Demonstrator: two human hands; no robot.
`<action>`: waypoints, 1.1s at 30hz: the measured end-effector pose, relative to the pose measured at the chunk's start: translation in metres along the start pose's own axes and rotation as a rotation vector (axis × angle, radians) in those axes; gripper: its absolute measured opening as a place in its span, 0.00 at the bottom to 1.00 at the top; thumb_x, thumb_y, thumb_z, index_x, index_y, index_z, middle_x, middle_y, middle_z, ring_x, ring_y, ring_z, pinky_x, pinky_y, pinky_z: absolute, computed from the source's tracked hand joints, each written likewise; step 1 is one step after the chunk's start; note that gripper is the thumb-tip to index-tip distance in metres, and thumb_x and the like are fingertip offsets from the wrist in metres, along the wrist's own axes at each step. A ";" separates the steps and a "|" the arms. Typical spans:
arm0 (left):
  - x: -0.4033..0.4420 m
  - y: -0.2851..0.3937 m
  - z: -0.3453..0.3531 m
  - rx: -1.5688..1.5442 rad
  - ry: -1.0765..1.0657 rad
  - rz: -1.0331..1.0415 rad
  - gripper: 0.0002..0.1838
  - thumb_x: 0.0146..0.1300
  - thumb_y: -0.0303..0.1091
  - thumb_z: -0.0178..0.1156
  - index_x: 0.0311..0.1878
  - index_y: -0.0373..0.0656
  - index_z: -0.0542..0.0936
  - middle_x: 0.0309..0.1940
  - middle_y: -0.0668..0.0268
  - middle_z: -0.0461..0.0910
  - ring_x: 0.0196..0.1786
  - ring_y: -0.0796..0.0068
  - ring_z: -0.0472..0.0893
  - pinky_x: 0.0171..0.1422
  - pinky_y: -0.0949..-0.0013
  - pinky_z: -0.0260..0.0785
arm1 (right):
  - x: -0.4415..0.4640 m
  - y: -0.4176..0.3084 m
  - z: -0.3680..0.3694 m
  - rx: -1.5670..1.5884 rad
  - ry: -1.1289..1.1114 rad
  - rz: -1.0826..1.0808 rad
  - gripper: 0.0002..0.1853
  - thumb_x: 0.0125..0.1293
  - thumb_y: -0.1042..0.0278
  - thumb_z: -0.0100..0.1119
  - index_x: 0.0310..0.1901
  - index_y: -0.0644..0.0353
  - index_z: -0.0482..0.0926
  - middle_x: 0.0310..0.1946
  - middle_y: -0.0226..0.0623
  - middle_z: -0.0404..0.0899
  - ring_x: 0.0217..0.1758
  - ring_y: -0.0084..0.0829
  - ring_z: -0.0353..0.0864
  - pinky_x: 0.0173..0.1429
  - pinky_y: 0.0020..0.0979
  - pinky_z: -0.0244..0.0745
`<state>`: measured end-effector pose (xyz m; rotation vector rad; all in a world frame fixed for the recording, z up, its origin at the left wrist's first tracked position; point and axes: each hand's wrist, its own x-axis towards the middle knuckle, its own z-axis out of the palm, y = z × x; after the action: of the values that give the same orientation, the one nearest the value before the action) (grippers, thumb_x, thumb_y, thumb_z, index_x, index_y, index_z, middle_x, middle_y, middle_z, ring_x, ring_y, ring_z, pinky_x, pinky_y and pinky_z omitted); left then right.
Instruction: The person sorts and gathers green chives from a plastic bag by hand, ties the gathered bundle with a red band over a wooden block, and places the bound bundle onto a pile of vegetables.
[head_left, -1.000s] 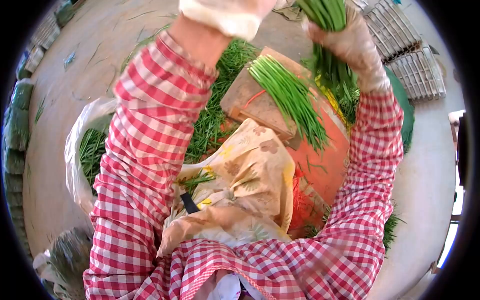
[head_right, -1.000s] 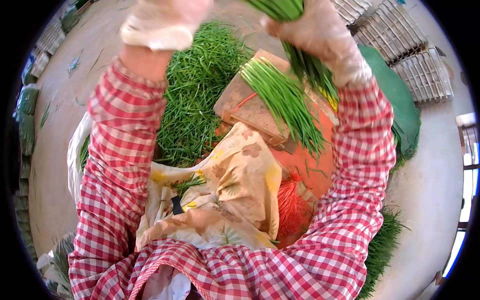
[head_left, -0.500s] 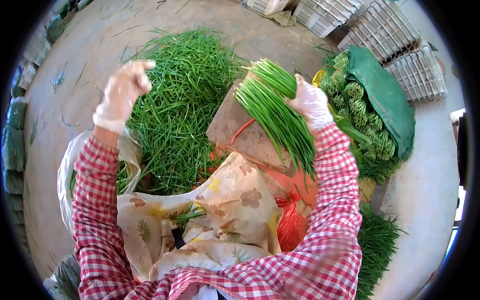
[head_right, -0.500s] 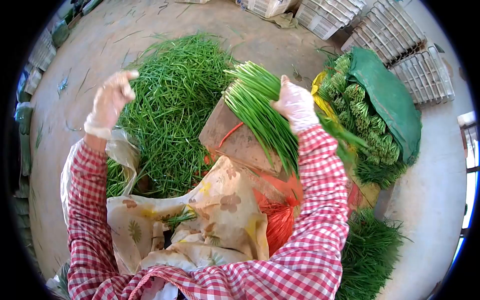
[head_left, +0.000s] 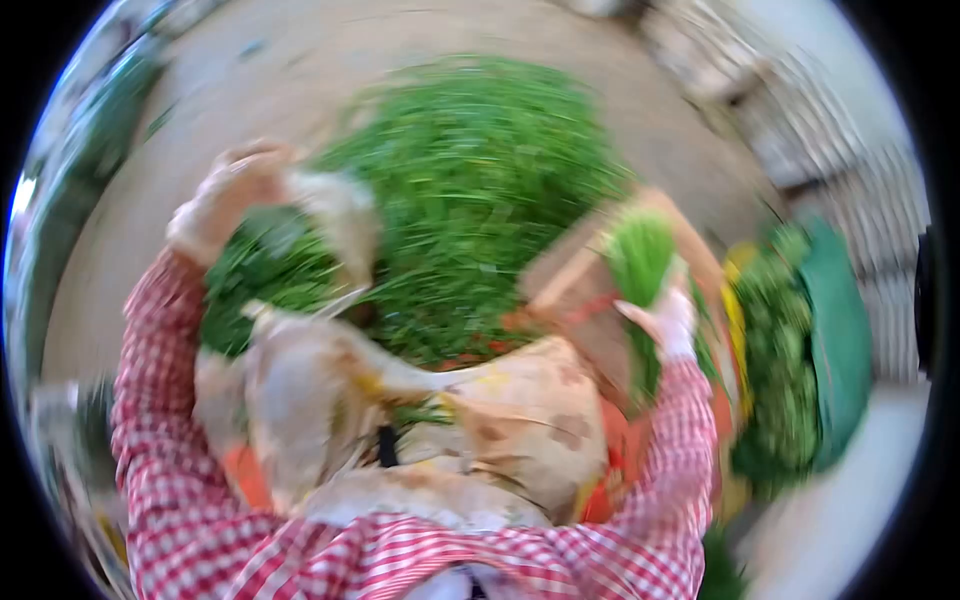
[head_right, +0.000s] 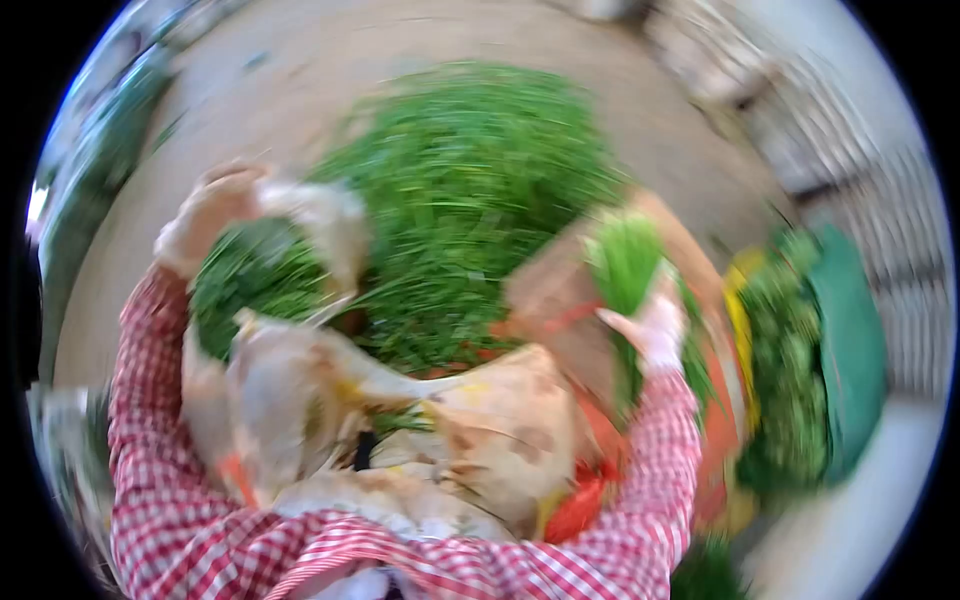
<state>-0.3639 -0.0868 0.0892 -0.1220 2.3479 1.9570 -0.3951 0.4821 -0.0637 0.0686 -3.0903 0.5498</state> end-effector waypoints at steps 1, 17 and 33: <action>-0.023 0.002 -0.016 -0.013 0.010 -0.002 0.17 0.62 0.41 0.55 0.47 0.37 0.78 0.24 0.70 0.76 0.28 0.82 0.75 0.35 0.76 0.69 | -0.004 0.007 0.011 -0.003 0.081 -0.075 0.63 0.35 0.45 0.75 0.68 0.67 0.47 0.53 0.51 0.73 0.51 0.44 0.77 0.56 0.36 0.71; -0.265 -0.236 -0.090 -0.433 0.340 -0.363 0.19 0.63 0.46 0.54 0.44 0.38 0.79 0.24 0.68 0.78 0.20 0.82 0.74 0.29 0.77 0.69 | 0.084 -0.196 0.012 -0.727 -0.390 -0.277 0.32 0.57 0.40 0.54 0.49 0.63 0.77 0.41 0.51 0.80 0.49 0.44 0.79 0.54 0.40 0.72; -0.077 -0.234 -0.241 -0.011 0.383 -0.041 0.21 0.63 0.48 0.57 0.52 0.44 0.77 0.41 0.66 0.81 0.43 0.79 0.79 0.51 0.73 0.69 | -0.036 -0.438 0.268 -0.268 -0.824 -1.111 0.20 0.64 0.57 0.51 0.55 0.57 0.72 0.50 0.39 0.77 0.58 0.40 0.72 0.64 0.50 0.61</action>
<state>-0.2641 -0.3649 -0.0880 -0.5901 2.5273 2.0828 -0.3389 -0.0200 -0.1649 2.2619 -2.9398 0.0127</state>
